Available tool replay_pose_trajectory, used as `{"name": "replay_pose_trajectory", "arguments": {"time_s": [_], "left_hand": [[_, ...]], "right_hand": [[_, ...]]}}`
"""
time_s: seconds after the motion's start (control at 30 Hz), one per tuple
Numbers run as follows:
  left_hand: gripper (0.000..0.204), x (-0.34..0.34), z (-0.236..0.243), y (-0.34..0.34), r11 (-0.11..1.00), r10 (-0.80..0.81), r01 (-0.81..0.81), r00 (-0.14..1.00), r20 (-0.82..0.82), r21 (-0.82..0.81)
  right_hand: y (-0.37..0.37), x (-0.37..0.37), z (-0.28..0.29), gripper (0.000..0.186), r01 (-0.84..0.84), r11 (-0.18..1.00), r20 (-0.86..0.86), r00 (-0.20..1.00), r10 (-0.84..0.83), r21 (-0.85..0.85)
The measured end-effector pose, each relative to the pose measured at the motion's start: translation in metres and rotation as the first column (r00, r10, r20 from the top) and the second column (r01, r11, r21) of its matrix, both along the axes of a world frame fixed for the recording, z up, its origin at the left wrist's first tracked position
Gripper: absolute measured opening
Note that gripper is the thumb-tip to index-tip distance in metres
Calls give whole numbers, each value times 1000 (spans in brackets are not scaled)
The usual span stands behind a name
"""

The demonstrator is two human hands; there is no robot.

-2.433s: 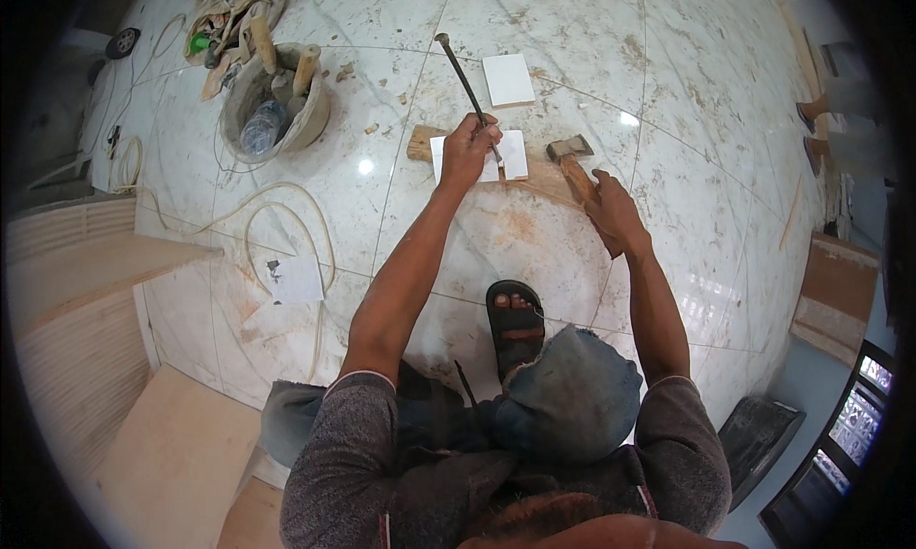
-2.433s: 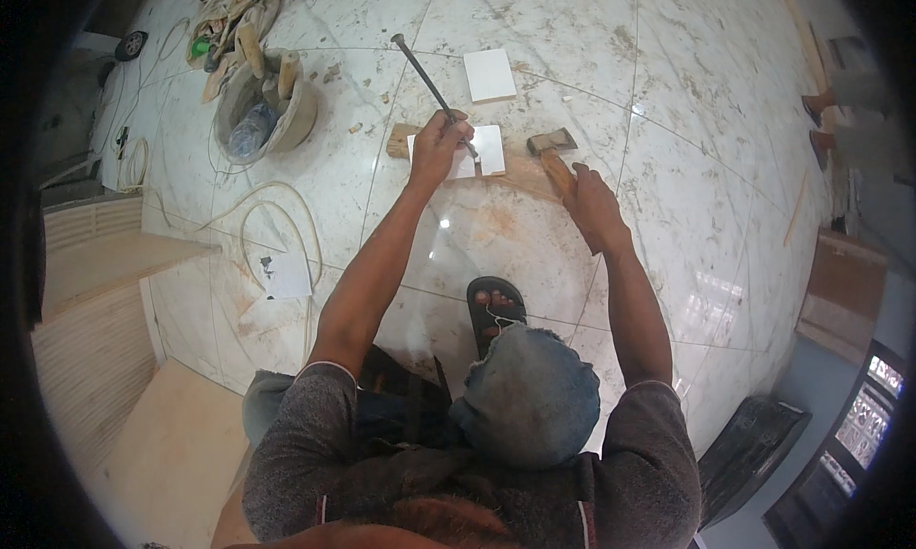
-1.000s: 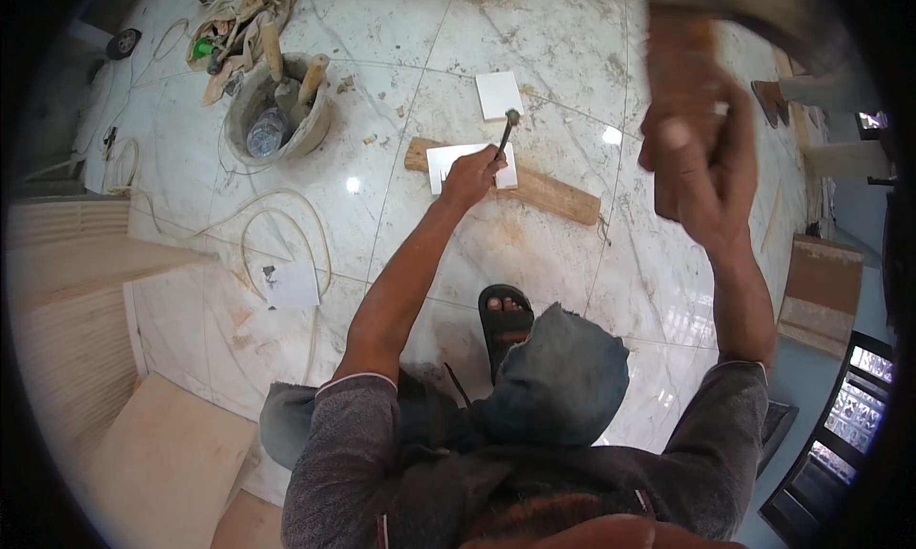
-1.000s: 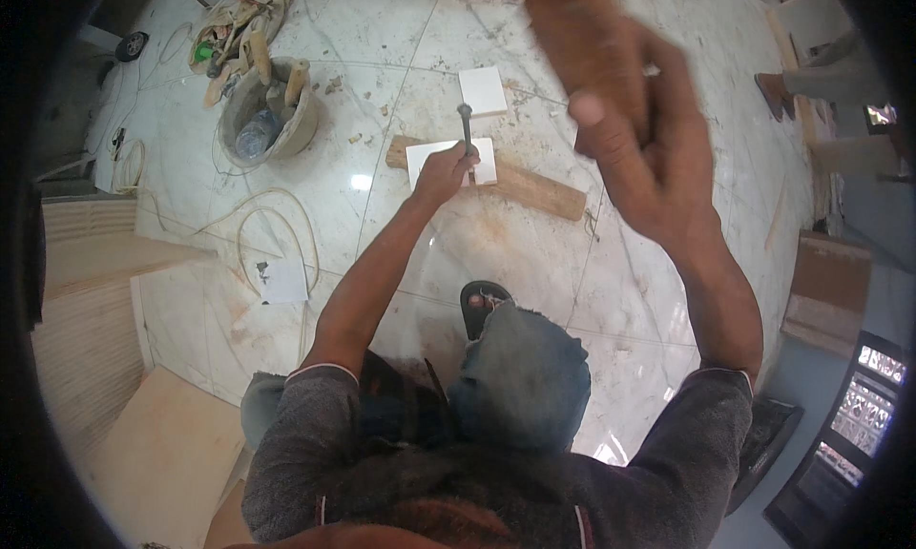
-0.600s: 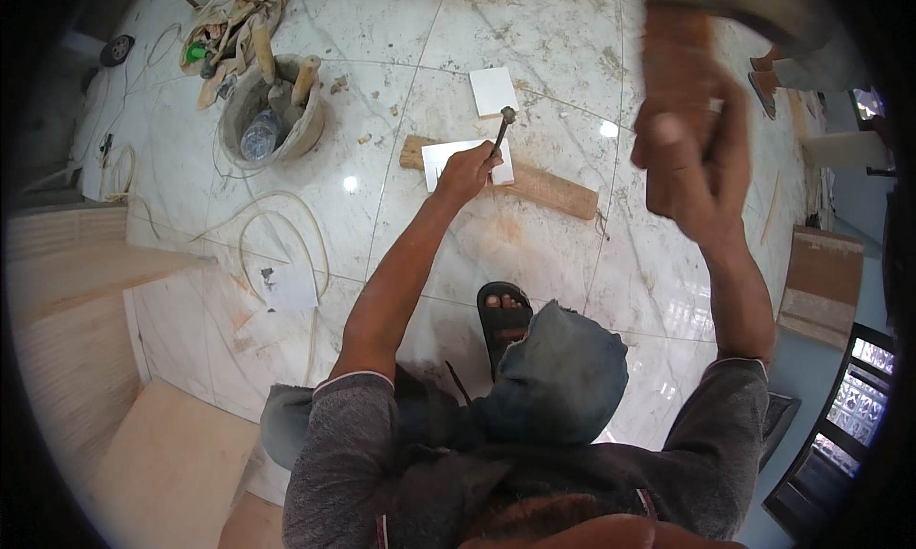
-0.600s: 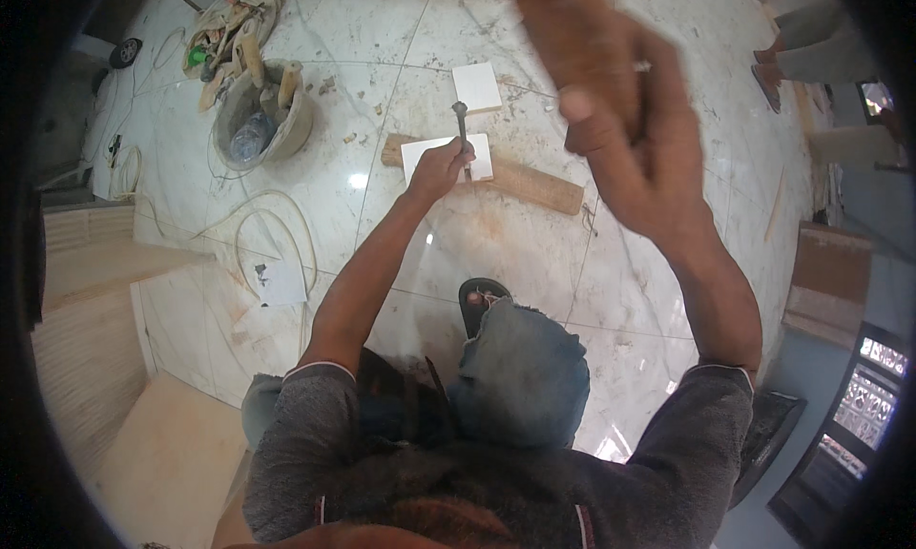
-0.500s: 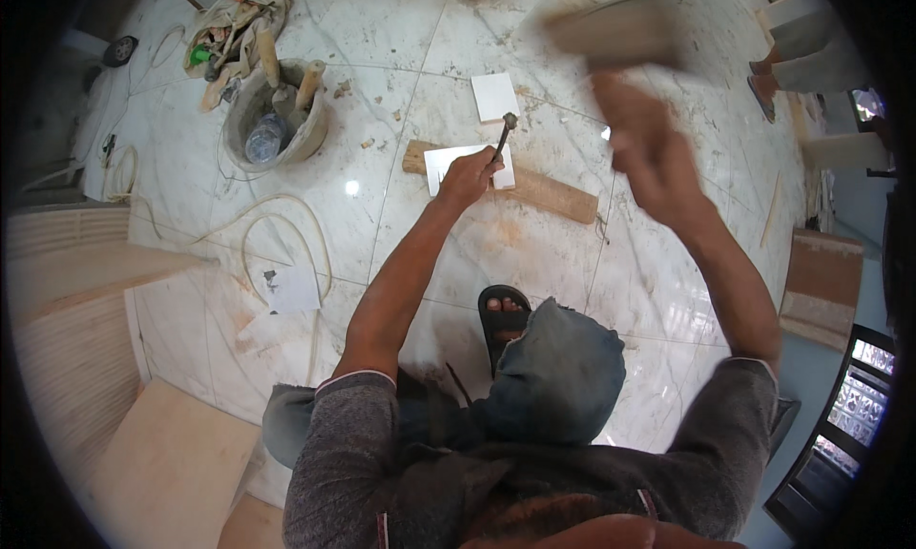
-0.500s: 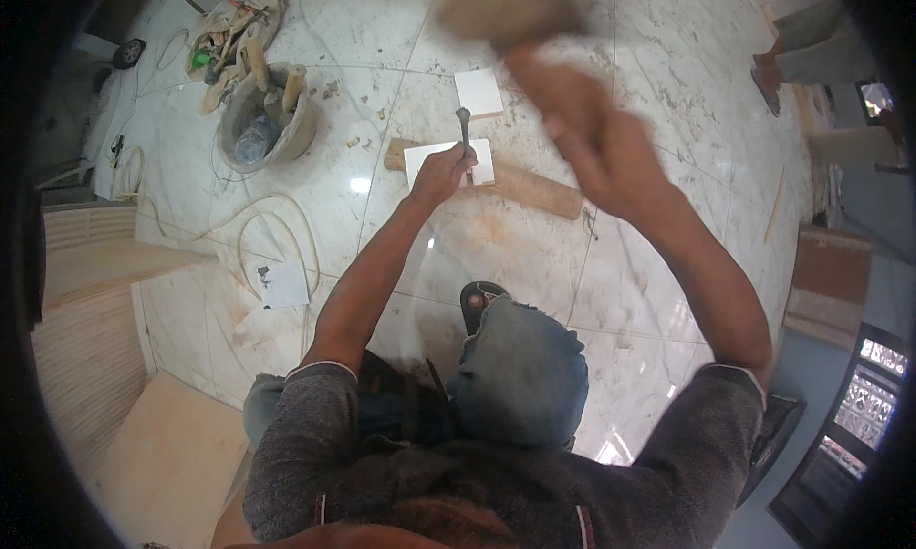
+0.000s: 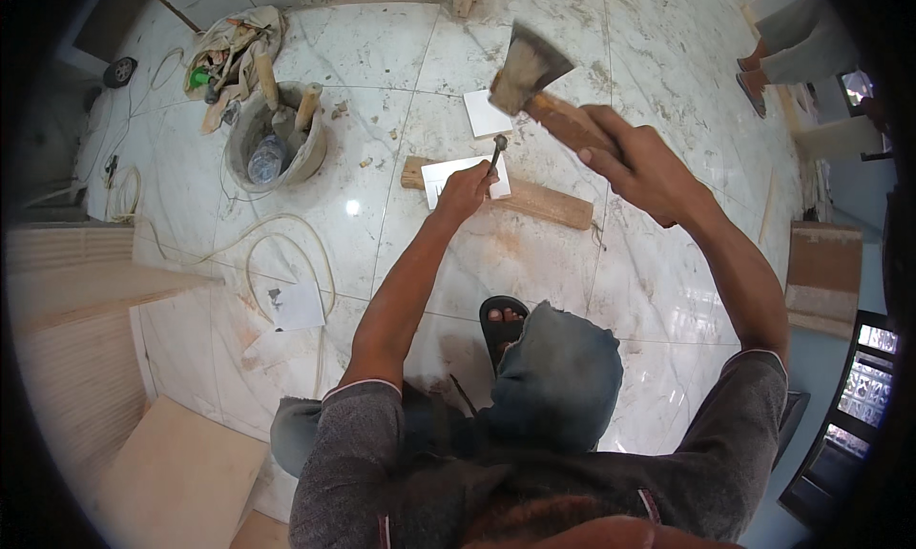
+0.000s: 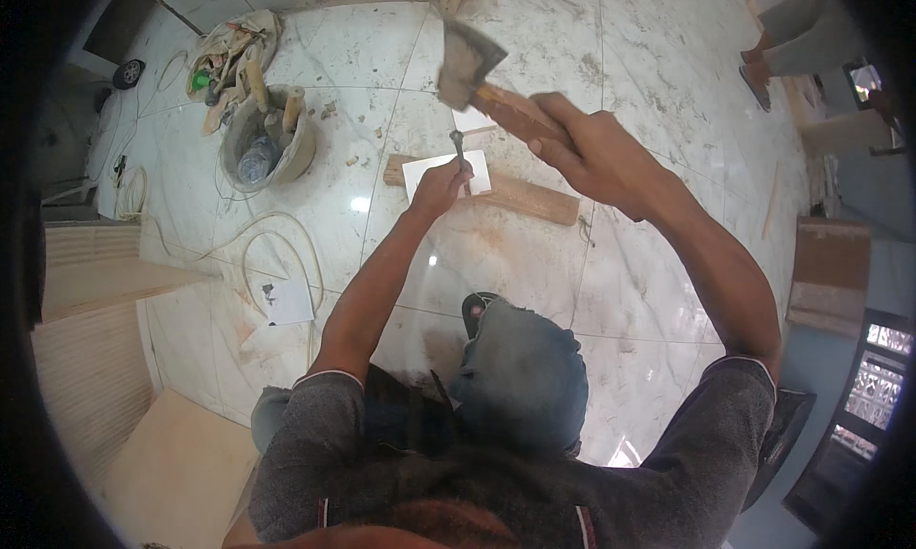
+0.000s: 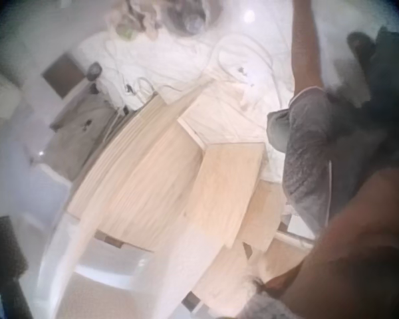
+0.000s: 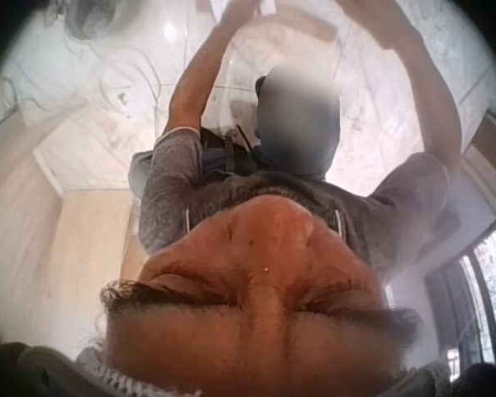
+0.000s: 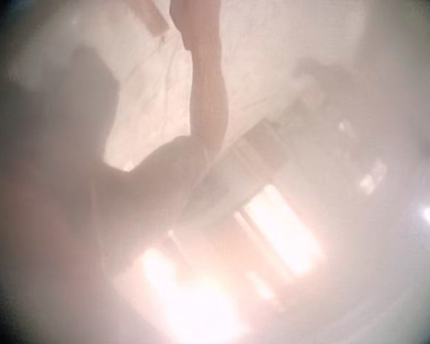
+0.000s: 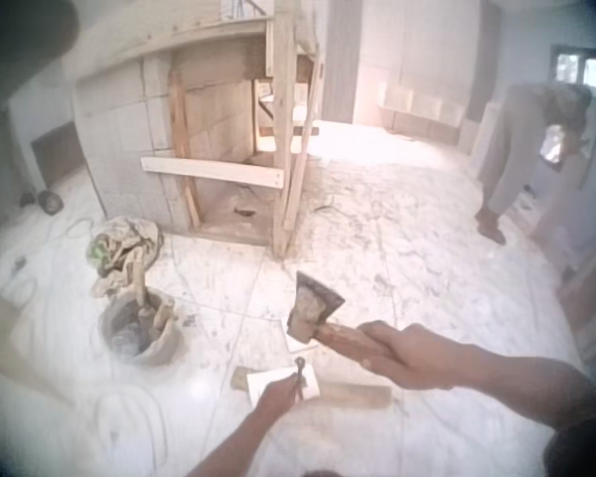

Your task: The person saws a piece of wood, uses an axe and a nail to chisel a notch into it, and then uses a power drill to attach the wood piece to a larger wooden structure.

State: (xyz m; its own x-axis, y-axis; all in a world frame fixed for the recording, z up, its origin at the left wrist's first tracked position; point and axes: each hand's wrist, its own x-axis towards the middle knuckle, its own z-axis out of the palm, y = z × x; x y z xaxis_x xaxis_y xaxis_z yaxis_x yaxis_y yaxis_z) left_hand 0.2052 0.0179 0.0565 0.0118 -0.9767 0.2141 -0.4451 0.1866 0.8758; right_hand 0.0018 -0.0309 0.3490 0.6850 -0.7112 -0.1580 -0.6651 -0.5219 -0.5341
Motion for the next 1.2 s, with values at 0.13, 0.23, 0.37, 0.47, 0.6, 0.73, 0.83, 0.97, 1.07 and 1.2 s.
{"name": "replay_pose_trajectory", "arguments": {"time_s": [0.13, 0.23, 0.37, 0.47, 0.6, 0.73, 0.83, 0.97, 1.07, 1.2], "left_hand": [[12, 10, 0, 5, 996, 27, -26, 1000, -11, 82], [13, -8, 12, -3, 988, -27, 35, 998, -57, 151], [12, 2, -3, -1, 1000, 2, -2, 1000, -13, 26], [11, 7, 3, -2, 998, 12, -11, 1000, -10, 60], [12, -3, 5, -6, 995, -20, 24, 999, -42, 102], [14, 3, -2, -12, 1000, -23, 23, 1000, -5, 1], [16, 10, -1, -3, 996, 11, -10, 1000, -4, 86], [15, 0, 5, -7, 991, -31, 36, 999, -42, 129], [15, 6, -15, -14, 1000, 16, -16, 997, 79, -2], [14, 2, 6, -7, 990, -7, 9, 1000, -19, 138]], "right_hand": [[14, 14, 22, 51, 152, 987, 578, 811, -95, -51], [-4, -16, -19, 48, 40, 999, 296, 955, -31, -24], [-10, 1, -2, 45, -73, 996, -154, 985, 79, 49], [0, 4, 13, 46, 64, 996, 267, 963, -46, -60], [-9, -8, -29, 45, 32, 993, 355, 935, 9, -110], [-15, -3, -2, 46, -84, 995, -46, 996, 82, -50], [-2, 9, 17, 54, 89, 996, 327, 942, -79, -15], [-9, -8, -35, 46, -52, 997, 105, 993, 58, -65], [-15, -2, -20, 43, -106, 993, -42, 994, 104, -47], [2, 5, -14, 44, 66, 997, 212, 976, -58, -31]]}}
